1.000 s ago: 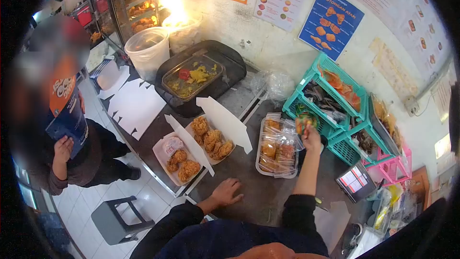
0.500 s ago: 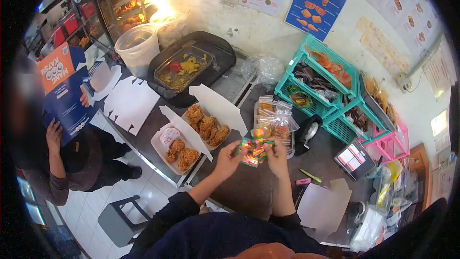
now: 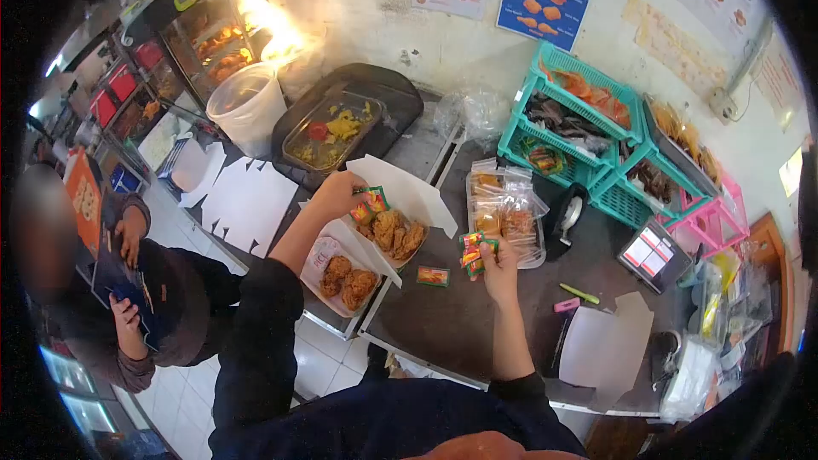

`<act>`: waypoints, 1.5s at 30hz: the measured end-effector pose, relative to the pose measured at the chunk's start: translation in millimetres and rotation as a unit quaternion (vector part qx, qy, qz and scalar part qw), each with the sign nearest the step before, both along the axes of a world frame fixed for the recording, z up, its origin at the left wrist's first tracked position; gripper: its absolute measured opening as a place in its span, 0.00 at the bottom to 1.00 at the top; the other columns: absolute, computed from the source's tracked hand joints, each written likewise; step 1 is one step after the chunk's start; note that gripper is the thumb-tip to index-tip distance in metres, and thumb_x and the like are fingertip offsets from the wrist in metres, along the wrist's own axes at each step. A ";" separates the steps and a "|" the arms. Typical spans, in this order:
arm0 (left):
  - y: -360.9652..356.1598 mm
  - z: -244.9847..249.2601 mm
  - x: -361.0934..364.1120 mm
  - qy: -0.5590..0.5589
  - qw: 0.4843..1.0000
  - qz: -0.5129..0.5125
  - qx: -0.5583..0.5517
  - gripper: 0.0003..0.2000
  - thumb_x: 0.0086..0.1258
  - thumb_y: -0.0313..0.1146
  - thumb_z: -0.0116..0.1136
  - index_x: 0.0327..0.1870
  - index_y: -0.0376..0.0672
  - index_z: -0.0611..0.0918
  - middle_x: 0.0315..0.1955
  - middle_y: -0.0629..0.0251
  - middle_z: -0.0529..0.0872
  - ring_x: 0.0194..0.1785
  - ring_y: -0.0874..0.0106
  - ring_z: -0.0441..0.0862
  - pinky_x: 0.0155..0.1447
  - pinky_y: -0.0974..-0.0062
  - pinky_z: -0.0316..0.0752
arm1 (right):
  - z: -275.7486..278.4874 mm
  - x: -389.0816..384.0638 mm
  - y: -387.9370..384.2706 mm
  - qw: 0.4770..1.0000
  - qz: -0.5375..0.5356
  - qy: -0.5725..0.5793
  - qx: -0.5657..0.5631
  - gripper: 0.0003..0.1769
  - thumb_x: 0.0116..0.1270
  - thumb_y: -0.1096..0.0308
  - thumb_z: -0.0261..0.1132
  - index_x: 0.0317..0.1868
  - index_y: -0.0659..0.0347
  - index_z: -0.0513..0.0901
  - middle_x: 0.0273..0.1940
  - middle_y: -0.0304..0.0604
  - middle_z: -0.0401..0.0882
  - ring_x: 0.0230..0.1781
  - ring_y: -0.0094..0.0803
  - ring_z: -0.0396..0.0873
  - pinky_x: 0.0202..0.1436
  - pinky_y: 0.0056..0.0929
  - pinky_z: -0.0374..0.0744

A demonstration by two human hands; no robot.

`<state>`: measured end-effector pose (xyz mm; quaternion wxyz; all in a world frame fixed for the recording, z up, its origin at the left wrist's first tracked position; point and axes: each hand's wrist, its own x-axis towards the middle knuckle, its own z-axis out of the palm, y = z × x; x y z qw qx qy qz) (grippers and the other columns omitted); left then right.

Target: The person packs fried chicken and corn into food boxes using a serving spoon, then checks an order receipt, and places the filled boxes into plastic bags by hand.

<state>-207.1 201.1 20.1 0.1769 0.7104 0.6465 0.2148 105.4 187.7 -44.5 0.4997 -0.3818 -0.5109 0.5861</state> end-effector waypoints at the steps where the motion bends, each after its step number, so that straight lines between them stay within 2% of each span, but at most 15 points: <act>1: 7.7 -12.0 -5.9 0.028 0.999 -0.038 0.003 0.09 0.46 0.31 0.61 0.28 0.38 0.80 0.23 0.54 0.79 0.29 0.59 0.76 0.34 0.68 0.70 | -1.2 -1.3 -0.1 1.000 0.002 -0.003 0.000 0.10 0.62 0.66 0.53 0.38 0.64 0.71 0.24 0.39 0.73 0.17 0.19 0.71 0.13 0.18 0.72; 4: 15.6 -26.4 -9.6 0.029 0.986 -0.133 -0.099 0.16 0.48 0.33 0.59 0.40 0.39 0.78 0.33 0.54 0.80 0.39 0.59 0.77 0.42 0.71 0.71 | -5.7 -7.9 -5.8 0.999 -0.005 -0.002 -0.032 0.09 0.62 0.66 0.54 0.38 0.63 0.72 0.25 0.38 0.72 0.18 0.18 0.71 0.14 0.17 0.72; 8: 7.0 -13.7 0.7 0.035 0.988 -0.087 0.125 0.22 0.56 0.32 0.53 0.53 0.41 0.68 0.46 0.51 0.73 0.46 0.60 0.74 0.47 0.72 0.69 | 5.9 -33.3 -7.3 0.998 -0.006 -0.064 -0.025 0.08 0.62 0.67 0.53 0.38 0.61 0.74 0.27 0.37 0.73 0.19 0.19 0.72 0.15 0.17 0.72; 11: -8.0 8.5 11.9 -0.188 0.978 -0.067 0.053 0.18 0.59 0.29 0.49 0.52 0.40 0.69 0.43 0.52 0.75 0.42 0.62 0.75 0.46 0.73 0.69 | 11.0 -76.6 0.4 0.977 0.001 -0.173 0.125 0.08 0.58 0.69 0.56 0.39 0.61 0.75 0.32 0.42 0.75 0.26 0.29 0.75 0.26 0.24 0.75; 12: -11.6 13.4 16.0 -0.169 0.982 -0.063 0.048 0.16 0.61 0.28 0.45 0.51 0.38 0.70 0.40 0.52 0.76 0.39 0.62 0.75 0.45 0.72 0.68 | 13.4 -88.3 5.4 0.943 -0.011 -0.243 0.228 0.10 0.56 0.70 0.58 0.40 0.61 0.75 0.34 0.44 0.76 0.30 0.34 0.76 0.31 0.27 0.74; 16: -0.7 -2.2 -4.0 -0.099 0.987 -0.087 0.088 0.13 0.64 0.28 0.42 0.48 0.38 0.71 0.40 0.53 0.76 0.41 0.62 0.75 0.47 0.73 0.67 | -14.9 -126.9 17.5 0.915 0.079 -0.302 0.255 0.11 0.52 0.76 0.56 0.38 0.60 0.77 0.37 0.49 0.75 0.34 0.45 0.73 0.38 0.33 0.72; 19: -7.8 2.3 -7.9 -0.138 0.975 -0.059 0.163 0.12 0.65 0.28 0.40 0.48 0.37 0.72 0.38 0.54 0.77 0.43 0.64 0.75 0.48 0.75 0.67 | -37.8 -130.8 24.6 0.892 0.011 -0.288 0.348 0.10 0.54 0.78 0.53 0.37 0.61 0.76 0.34 0.46 0.76 0.33 0.39 0.75 0.36 0.30 0.72; 23: -52.5 18.6 -12.5 -0.247 0.959 0.032 0.139 0.15 0.67 0.32 0.38 0.51 0.35 0.69 0.43 0.59 0.74 0.44 0.71 0.74 0.46 0.78 0.67 | -42.5 -72.6 20.1 0.973 -0.067 -0.166 0.149 0.12 0.55 0.82 0.50 0.38 0.62 0.74 0.34 0.51 0.76 0.36 0.40 0.76 0.38 0.29 0.72; 25: -77.2 4.3 -31.8 -0.262 0.954 0.054 0.139 0.17 0.68 0.36 0.36 0.52 0.36 0.67 0.47 0.61 0.72 0.44 0.72 0.74 0.44 0.79 0.67 | -32.6 -35.0 6.1 0.975 0.030 -0.220 -0.027 0.08 0.56 0.76 0.53 0.37 0.62 0.75 0.32 0.52 0.76 0.33 0.43 0.76 0.35 0.33 0.73; 29: -109.3 -23.1 -58.5 -0.319 0.931 0.144 0.107 0.19 0.69 0.40 0.34 0.53 0.36 0.67 0.46 0.60 0.72 0.43 0.75 0.74 0.42 0.81 0.66 | -76.9 -44.5 -17.6 0.849 0.094 -0.516 0.070 0.21 0.51 0.60 0.61 0.45 0.58 0.72 0.29 0.56 0.75 0.31 0.50 0.75 0.34 0.41 0.72; 35: -116.5 -34.5 -67.8 -0.351 0.904 0.202 0.134 0.18 0.68 0.40 0.35 0.51 0.37 0.69 0.46 0.62 0.73 0.40 0.77 0.74 0.41 0.83 0.66 | -99.1 -50.8 -37.1 0.776 0.155 -0.608 0.062 0.11 0.51 0.62 0.59 0.32 0.60 0.72 0.29 0.51 0.74 0.32 0.45 0.75 0.34 0.41 0.72; 38: -119.8 -41.6 -73.3 -0.376 0.887 0.212 0.165 0.18 0.68 0.40 0.35 0.50 0.37 0.69 0.44 0.64 0.73 0.37 0.79 0.73 0.39 0.84 0.65 | -91.5 -44.7 -37.6 0.819 0.062 -0.518 0.237 0.09 0.51 0.66 0.60 0.31 0.61 0.74 0.29 0.49 0.73 0.33 0.43 0.73 0.36 0.37 0.72; 41: -137.2 -49.2 -79.3 -0.386 0.863 0.260 0.196 0.18 0.69 0.41 0.35 0.50 0.38 0.70 0.42 0.66 0.74 0.36 0.80 0.73 0.38 0.84 0.65 | -59.4 -26.4 -19.4 0.893 0.022 -0.415 0.170 0.05 0.50 0.69 0.62 0.27 0.61 0.77 0.27 0.44 0.72 0.31 0.38 0.73 0.36 0.31 0.72; 44: -167.1 -69.3 -89.3 -0.403 0.822 0.365 0.167 0.17 0.69 0.42 0.36 0.48 0.41 0.71 0.41 0.70 0.73 0.35 0.82 0.73 0.38 0.85 0.63 | -29.6 -4.4 6.5 0.956 0.014 -0.268 -0.120 0.08 0.44 0.72 0.68 0.24 0.65 0.77 0.25 0.42 0.71 0.28 0.29 0.73 0.32 0.25 0.72; 45: -178.6 -83.6 -96.4 -0.408 0.812 0.383 0.167 0.16 0.69 0.42 0.36 0.47 0.41 0.71 0.40 0.70 0.73 0.35 0.82 0.72 0.37 0.85 0.63 | -19.5 -1.1 5.9 0.959 0.047 -0.273 -0.065 0.09 0.43 0.71 0.68 0.25 0.64 0.77 0.26 0.42 0.71 0.28 0.29 0.73 0.32 0.25 0.72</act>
